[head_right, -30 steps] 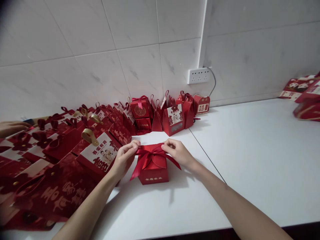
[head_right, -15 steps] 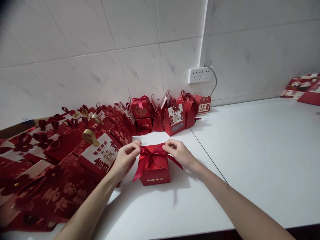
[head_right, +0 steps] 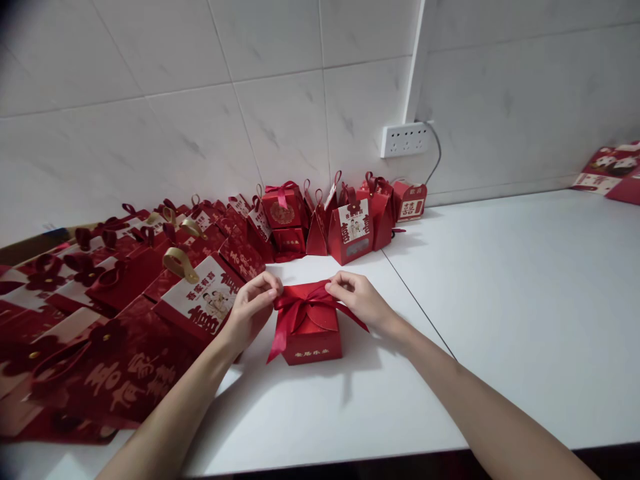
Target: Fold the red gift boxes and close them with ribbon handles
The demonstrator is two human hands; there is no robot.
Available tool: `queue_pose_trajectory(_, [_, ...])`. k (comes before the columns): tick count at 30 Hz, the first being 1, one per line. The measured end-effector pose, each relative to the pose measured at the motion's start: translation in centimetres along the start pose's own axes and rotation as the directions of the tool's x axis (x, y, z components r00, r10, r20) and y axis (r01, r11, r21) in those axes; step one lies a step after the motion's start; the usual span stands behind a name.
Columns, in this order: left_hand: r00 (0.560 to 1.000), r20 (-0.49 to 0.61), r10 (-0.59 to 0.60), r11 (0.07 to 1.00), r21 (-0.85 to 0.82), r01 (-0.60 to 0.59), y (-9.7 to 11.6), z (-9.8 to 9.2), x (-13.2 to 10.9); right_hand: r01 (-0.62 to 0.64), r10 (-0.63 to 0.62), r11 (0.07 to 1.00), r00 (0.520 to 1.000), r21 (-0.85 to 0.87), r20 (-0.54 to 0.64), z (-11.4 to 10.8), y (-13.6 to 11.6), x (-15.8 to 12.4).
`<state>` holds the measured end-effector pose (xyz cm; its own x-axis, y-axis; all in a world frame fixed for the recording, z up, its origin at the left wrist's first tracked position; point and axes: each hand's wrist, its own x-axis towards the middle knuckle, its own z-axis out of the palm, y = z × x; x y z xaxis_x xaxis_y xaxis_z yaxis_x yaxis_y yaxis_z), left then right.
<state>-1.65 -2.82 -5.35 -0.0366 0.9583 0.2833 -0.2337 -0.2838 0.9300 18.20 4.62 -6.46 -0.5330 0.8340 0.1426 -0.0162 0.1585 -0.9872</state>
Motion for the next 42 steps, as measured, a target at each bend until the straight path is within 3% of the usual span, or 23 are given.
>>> queue_pose_trajectory(5, [0.999, -0.022, -0.025, 0.999, 0.030, 0.025, 0.18, 0.19, -0.05, -0.028, 0.028, 1.000, 1.000, 0.007, -0.005, 0.01, 0.06, 0.02])
queue_pose_trajectory(11, [0.998, 0.044, -0.035, 0.997, 0.072, 0.031, 0.23, 0.19, -0.12, 0.001, -0.002, 0.999, 1.000, -0.040, -0.020, -0.12, -0.12, 0.17])
queue_pose_trajectory(26, [0.994, -0.102, -0.046, 0.997, 0.061, 0.053, 0.18, 0.72, -0.05, -0.039, 0.039, 0.999, 0.999, -0.022, 0.003, -0.12, -0.26, 0.09])
queue_pose_trajectory(42, [0.993, -0.112, -0.026, 0.998, 0.050, 0.032, 0.00, 0.62, 0.01, -0.038, 0.038, 0.999, 0.999, -0.013, 0.008, -0.17, -0.28, 0.10])
